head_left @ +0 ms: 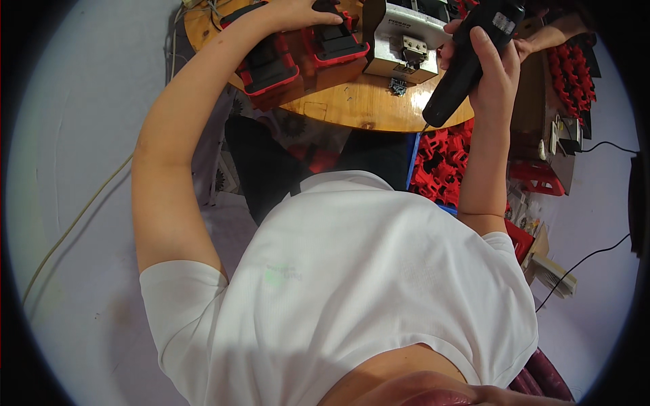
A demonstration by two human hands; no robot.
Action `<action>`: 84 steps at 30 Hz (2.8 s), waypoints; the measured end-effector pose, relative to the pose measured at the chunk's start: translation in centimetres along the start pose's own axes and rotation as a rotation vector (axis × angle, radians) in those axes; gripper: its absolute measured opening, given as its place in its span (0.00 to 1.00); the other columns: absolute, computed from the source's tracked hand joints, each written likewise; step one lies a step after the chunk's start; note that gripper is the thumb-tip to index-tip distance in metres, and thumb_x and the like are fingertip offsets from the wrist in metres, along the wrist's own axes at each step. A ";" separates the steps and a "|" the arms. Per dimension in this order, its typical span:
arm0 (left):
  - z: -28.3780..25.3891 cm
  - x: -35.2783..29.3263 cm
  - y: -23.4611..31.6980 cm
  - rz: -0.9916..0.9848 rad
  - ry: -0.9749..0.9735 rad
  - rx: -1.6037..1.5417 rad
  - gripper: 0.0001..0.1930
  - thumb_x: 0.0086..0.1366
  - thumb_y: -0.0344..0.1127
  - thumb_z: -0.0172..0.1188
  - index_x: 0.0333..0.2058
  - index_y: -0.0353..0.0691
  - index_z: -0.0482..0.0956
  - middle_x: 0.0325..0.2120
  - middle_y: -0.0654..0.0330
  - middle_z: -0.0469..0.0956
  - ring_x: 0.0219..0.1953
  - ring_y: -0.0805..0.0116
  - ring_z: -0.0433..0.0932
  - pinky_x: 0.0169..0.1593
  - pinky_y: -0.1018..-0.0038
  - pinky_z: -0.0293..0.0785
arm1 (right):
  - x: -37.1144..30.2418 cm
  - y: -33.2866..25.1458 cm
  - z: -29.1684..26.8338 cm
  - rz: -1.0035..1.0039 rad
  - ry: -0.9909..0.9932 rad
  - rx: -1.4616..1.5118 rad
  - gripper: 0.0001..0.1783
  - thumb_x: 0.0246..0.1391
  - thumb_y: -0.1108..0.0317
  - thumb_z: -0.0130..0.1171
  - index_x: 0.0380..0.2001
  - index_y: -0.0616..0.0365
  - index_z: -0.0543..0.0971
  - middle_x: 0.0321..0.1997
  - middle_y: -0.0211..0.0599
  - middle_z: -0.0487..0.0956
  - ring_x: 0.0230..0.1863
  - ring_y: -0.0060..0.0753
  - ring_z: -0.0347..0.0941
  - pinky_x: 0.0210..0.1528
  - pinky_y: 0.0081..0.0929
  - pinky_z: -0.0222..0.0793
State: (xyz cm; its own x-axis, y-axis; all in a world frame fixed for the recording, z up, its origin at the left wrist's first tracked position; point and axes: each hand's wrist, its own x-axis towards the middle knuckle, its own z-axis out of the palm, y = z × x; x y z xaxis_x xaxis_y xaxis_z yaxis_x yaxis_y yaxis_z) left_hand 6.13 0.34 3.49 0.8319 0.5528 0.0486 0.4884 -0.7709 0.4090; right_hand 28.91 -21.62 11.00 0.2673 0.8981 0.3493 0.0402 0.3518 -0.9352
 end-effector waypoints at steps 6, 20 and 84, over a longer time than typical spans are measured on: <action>-0.9 0.0 3.1 -0.163 -0.116 0.170 0.30 0.61 0.55 0.63 0.57 0.44 0.71 0.58 0.52 0.68 0.64 0.49 0.63 0.63 0.45 0.57 | -0.2 0.8 -1.4 0.131 -0.061 -0.110 0.20 0.62 0.59 0.59 0.46 0.66 0.73 0.39 0.46 0.81 0.31 0.27 0.78 0.33 0.26 0.76; 0.4 -8.2 -6.3 -0.391 0.315 0.034 0.32 0.64 0.66 0.49 0.51 0.46 0.80 0.45 0.52 0.81 0.48 0.50 0.79 0.52 0.62 0.73 | -3.6 1.9 0.7 0.459 -0.253 -0.164 0.18 0.61 0.56 0.61 0.38 0.62 0.74 0.29 0.34 0.79 0.32 0.27 0.79 0.36 0.27 0.77; 3.6 -6.0 -3.8 -0.254 0.600 0.331 0.15 0.66 0.36 0.48 0.46 0.52 0.82 0.43 0.58 0.81 0.47 0.53 0.77 0.53 0.57 0.70 | 3.3 5.2 1.6 -0.677 0.297 -0.089 0.16 0.57 0.72 0.65 0.42 0.56 0.69 0.27 0.28 0.73 0.23 0.18 0.69 0.25 0.21 0.67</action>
State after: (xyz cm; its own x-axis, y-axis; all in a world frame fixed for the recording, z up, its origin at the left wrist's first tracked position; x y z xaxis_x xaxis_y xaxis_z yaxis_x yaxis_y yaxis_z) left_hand 0.20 -1.17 -1.61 0.4408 0.7326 0.5187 0.7805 -0.5982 0.1816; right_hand 28.47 -16.35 7.36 0.4052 0.3784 0.8322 0.3629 0.7689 -0.5263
